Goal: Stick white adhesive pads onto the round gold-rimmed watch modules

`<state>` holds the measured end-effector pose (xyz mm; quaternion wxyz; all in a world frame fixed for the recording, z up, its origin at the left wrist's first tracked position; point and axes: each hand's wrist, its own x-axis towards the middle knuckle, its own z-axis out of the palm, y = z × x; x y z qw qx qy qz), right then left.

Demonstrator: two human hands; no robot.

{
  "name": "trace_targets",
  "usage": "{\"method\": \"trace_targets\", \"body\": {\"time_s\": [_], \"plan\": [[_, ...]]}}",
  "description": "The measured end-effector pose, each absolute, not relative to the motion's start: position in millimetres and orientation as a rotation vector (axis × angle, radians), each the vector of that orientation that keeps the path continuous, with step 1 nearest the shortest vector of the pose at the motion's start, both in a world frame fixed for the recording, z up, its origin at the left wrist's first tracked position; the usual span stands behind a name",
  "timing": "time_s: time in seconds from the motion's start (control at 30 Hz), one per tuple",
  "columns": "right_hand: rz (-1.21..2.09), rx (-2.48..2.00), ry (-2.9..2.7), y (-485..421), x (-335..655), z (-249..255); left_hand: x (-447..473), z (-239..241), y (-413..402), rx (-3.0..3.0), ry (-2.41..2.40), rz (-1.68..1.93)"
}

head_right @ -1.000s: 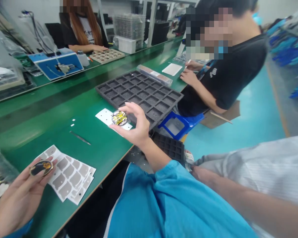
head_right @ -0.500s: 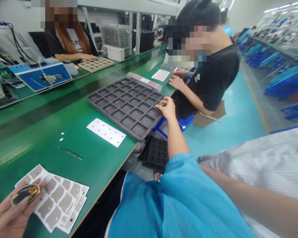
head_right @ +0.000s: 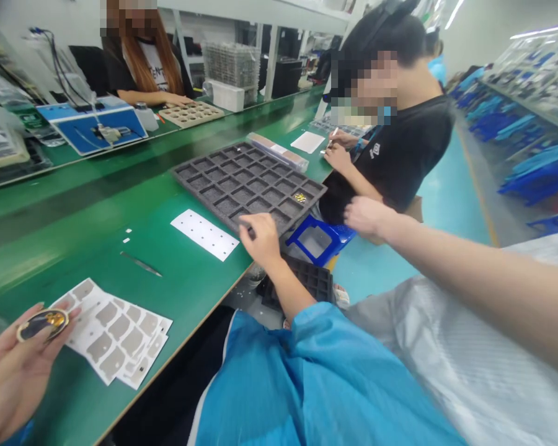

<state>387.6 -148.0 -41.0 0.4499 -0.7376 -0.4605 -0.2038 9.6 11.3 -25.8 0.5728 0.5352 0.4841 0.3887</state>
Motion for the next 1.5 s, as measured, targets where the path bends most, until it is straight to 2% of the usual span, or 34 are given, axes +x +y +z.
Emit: {"method": "trace_targets", "body": {"time_s": [0.2,0.4,0.6,0.77,1.1,1.5], "plan": [[-0.385,-1.347,-1.536,-112.2,299.4,-9.4,12.5,1.9,6.9,1.013,1.103,1.134],[-0.113,-1.101,-1.694,-46.7,255.8,26.4,3.5,-4.8,19.7,0.923,1.041,1.233],[0.338,-1.145,-1.824,40.7,214.1,11.5,-0.7,-13.1,29.6,0.897,1.049,1.236],[0.682,-1.397,-1.882,42.7,195.0,-18.3,-0.2,-14.9,25.7,0.821,1.035,1.189],[0.658,-1.512,-2.034,3.0,219.7,-36.9,15.7,-33.2,15.0,0.774,0.898,0.911],[0.560,-1.593,-2.051,-3.3,210.2,-39.2,21.2,-40.6,11.3,0.766,0.964,0.891]]}}
